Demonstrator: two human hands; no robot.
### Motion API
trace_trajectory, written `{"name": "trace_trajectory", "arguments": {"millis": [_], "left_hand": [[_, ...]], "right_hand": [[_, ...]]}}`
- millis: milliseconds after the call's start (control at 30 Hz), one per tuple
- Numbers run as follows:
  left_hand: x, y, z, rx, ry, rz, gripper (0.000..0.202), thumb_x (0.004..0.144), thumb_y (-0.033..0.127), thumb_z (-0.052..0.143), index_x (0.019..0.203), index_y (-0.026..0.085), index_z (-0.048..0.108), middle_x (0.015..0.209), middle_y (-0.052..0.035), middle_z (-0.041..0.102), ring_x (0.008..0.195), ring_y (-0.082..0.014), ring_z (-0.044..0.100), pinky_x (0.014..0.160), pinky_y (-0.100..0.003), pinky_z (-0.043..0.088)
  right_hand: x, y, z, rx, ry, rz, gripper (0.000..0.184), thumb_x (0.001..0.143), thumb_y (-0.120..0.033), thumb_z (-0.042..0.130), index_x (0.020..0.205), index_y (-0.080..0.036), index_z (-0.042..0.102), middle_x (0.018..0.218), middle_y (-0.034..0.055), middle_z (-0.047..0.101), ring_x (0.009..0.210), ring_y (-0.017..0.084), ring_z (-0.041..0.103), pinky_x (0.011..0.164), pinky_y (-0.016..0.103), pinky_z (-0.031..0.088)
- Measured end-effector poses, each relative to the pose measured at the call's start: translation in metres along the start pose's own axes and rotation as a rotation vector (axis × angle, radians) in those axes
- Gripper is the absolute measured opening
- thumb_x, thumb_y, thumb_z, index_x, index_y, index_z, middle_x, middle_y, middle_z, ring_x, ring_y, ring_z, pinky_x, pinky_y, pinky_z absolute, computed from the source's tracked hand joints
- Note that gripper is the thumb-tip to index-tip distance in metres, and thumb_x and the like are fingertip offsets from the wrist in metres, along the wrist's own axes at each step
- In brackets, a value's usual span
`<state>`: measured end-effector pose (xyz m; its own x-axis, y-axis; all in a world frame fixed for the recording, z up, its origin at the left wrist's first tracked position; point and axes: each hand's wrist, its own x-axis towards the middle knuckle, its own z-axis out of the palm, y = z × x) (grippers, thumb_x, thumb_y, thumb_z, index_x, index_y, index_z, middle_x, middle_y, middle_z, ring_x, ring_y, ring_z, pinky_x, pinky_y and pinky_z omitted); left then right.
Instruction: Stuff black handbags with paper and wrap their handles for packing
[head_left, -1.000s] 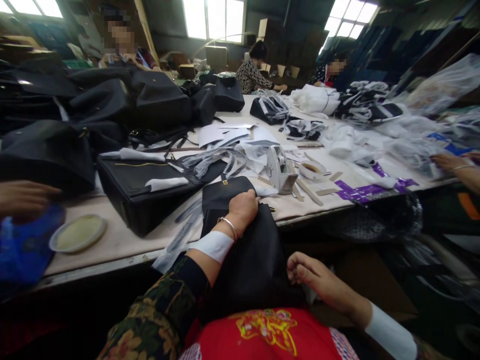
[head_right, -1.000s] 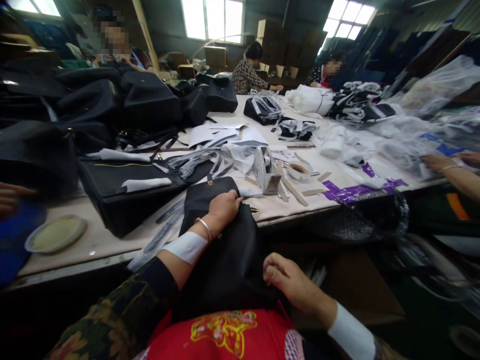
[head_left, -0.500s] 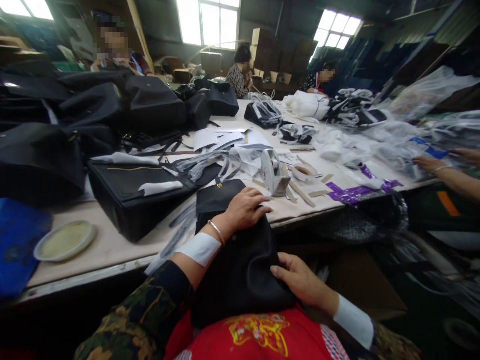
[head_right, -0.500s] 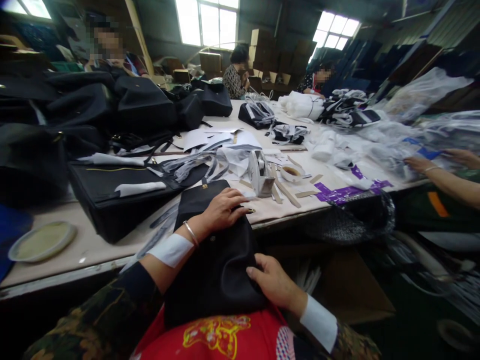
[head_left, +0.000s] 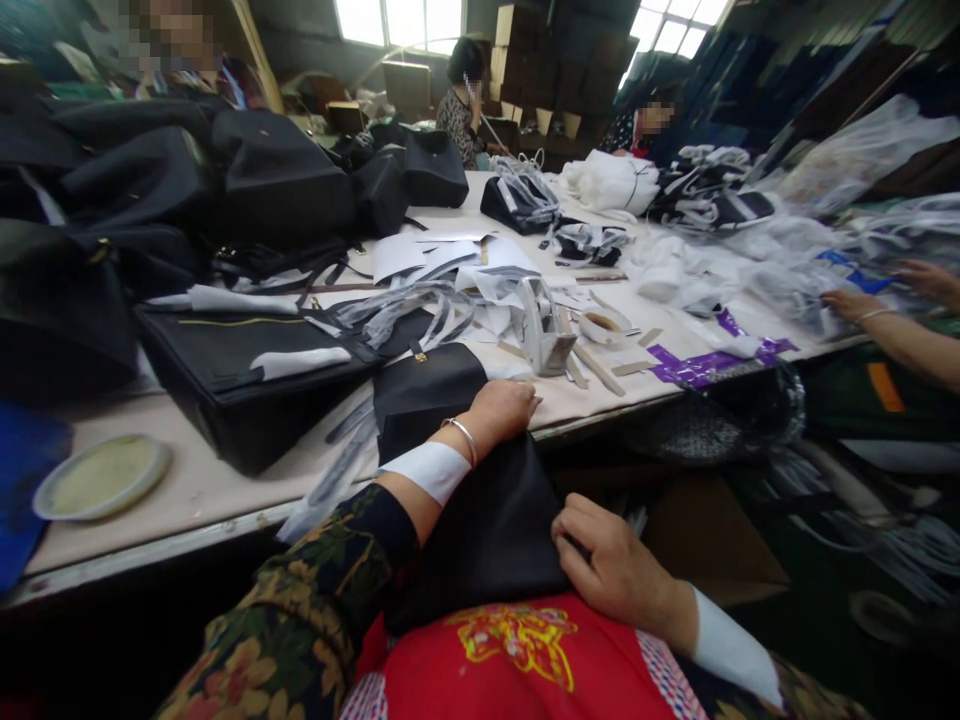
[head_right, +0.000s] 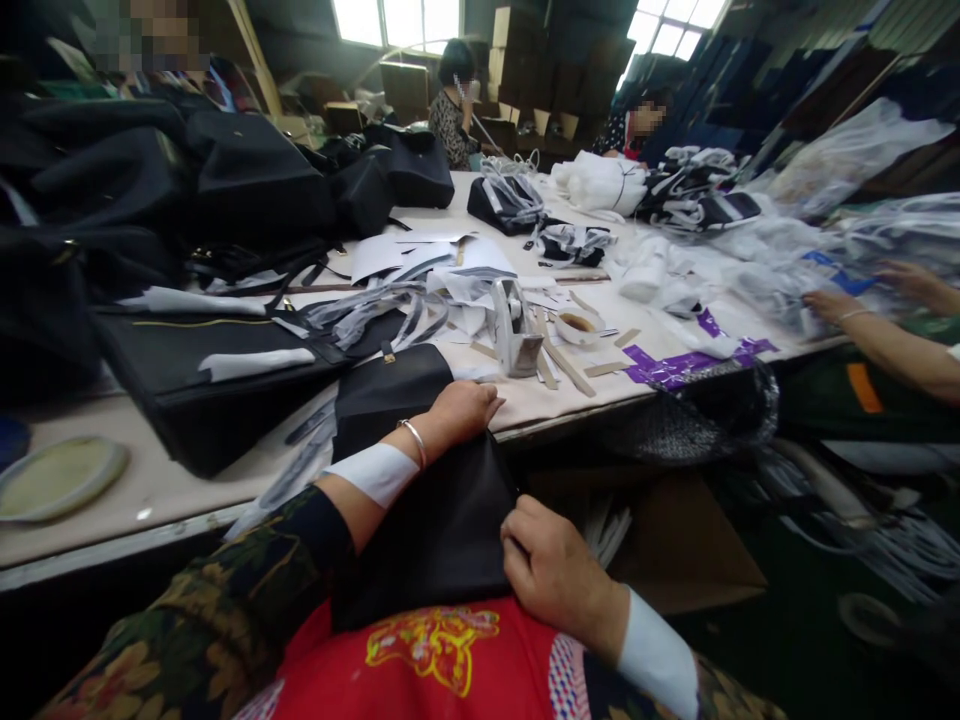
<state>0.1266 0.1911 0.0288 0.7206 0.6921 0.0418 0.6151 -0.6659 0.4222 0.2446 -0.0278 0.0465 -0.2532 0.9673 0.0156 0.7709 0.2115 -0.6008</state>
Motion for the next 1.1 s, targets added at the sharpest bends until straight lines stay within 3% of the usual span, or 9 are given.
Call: {"name": "trace_trajectory", "arguments": {"millis": [133,300,400,500,533,600,733,900,1100], "left_hand": [[-0.004,0.0,0.004,-0.062,0.059,-0.056,0.033,0.099,0.037,0.049,0.095,0.012,0.071,0.094,-0.0184,0.074,0.097,-0.03,0.071,0.09,-0.041,0.052],[-0.006,-0.004,-0.016,-0.196,0.184,-0.095,0.029,0.101,0.034,0.047,0.1,0.014,0.07,0.093,-0.0109,0.075,0.088,-0.0205,0.072,0.085,-0.032,0.054],[-0.022,-0.011,-0.05,-0.263,0.282,-0.128,0.036,0.104,0.029,0.035,0.109,0.013,0.067,0.098,-0.0087,0.076,0.088,-0.0147,0.071,0.084,-0.026,0.054],[-0.065,-0.02,-0.073,-0.226,0.408,-0.109,0.036,0.103,0.032,0.04,0.122,0.014,0.064,0.114,-0.0109,0.074,0.106,-0.019,0.068,0.097,-0.032,0.051],[-0.084,-0.023,-0.073,-0.151,0.423,-0.063,0.035,0.101,0.033,0.045,0.125,0.017,0.063,0.123,-0.011,0.071,0.117,-0.0216,0.064,0.105,-0.036,0.047],[-0.122,-0.027,-0.063,0.034,0.269,0.035,0.041,0.095,0.039,0.056,0.133,0.023,0.061,0.144,-0.0102,0.059,0.141,-0.0285,0.045,0.119,-0.047,0.031],[-0.166,-0.038,-0.027,0.243,0.17,-0.119,0.068,0.088,0.045,0.065,0.149,0.024,0.046,0.16,-0.0102,0.04,0.149,-0.034,0.032,0.122,-0.057,0.023],[-0.16,-0.049,-0.016,0.325,0.161,-0.126,0.063,0.088,0.04,0.059,0.149,0.024,0.048,0.158,-0.0086,0.043,0.147,-0.0356,0.036,0.12,-0.061,0.025],[-0.146,-0.047,-0.018,0.368,0.163,-0.119,0.058,0.089,0.035,0.056,0.145,0.022,0.054,0.153,-0.0107,0.049,0.142,-0.039,0.042,0.115,-0.067,0.028]], "right_hand": [[-0.005,0.002,-0.007,0.029,-0.001,0.08,0.024,0.097,-0.021,0.048,0.078,-0.019,0.062,0.076,0.0032,0.059,0.07,0.016,0.059,0.066,0.029,0.047],[0.046,-0.046,-0.022,-0.113,0.144,-0.271,0.021,0.098,-0.024,0.049,0.087,-0.018,0.067,0.088,0.0096,0.063,0.085,0.021,0.059,0.078,0.035,0.049],[0.081,-0.047,-0.008,-0.23,0.061,-0.399,0.024,0.094,-0.03,0.057,0.11,-0.016,0.069,0.119,0.0158,0.065,0.111,0.029,0.059,0.098,0.045,0.048],[0.099,-0.015,0.018,-0.41,-0.004,-0.358,0.065,0.088,-0.037,0.068,0.146,-0.014,0.049,0.155,0.0178,0.043,0.145,0.038,0.033,0.116,0.057,0.03],[0.101,-0.003,0.025,-0.437,-0.008,-0.344,0.073,0.087,-0.038,0.069,0.15,-0.014,0.043,0.16,0.0174,0.036,0.149,0.038,0.026,0.119,0.058,0.025],[0.102,0.013,0.034,-0.45,-0.002,-0.326,0.078,0.087,-0.037,0.068,0.154,-0.012,0.037,0.163,0.0168,0.03,0.152,0.036,0.019,0.122,0.058,0.019],[0.104,0.006,0.027,-0.426,-0.012,-0.318,0.071,0.09,-0.041,0.065,0.15,-0.01,0.044,0.161,0.0179,0.034,0.15,0.036,0.025,0.122,0.057,0.019],[0.121,-0.014,0.019,-0.385,-0.001,-0.328,0.07,0.095,-0.055,0.055,0.152,-0.016,0.042,0.161,0.0152,0.035,0.151,0.035,0.024,0.123,0.058,0.014],[0.13,0.001,0.019,-0.271,0.015,-0.329,0.065,0.095,-0.053,0.056,0.148,-0.016,0.047,0.157,0.0145,0.043,0.147,0.033,0.034,0.122,0.055,0.023]]}}
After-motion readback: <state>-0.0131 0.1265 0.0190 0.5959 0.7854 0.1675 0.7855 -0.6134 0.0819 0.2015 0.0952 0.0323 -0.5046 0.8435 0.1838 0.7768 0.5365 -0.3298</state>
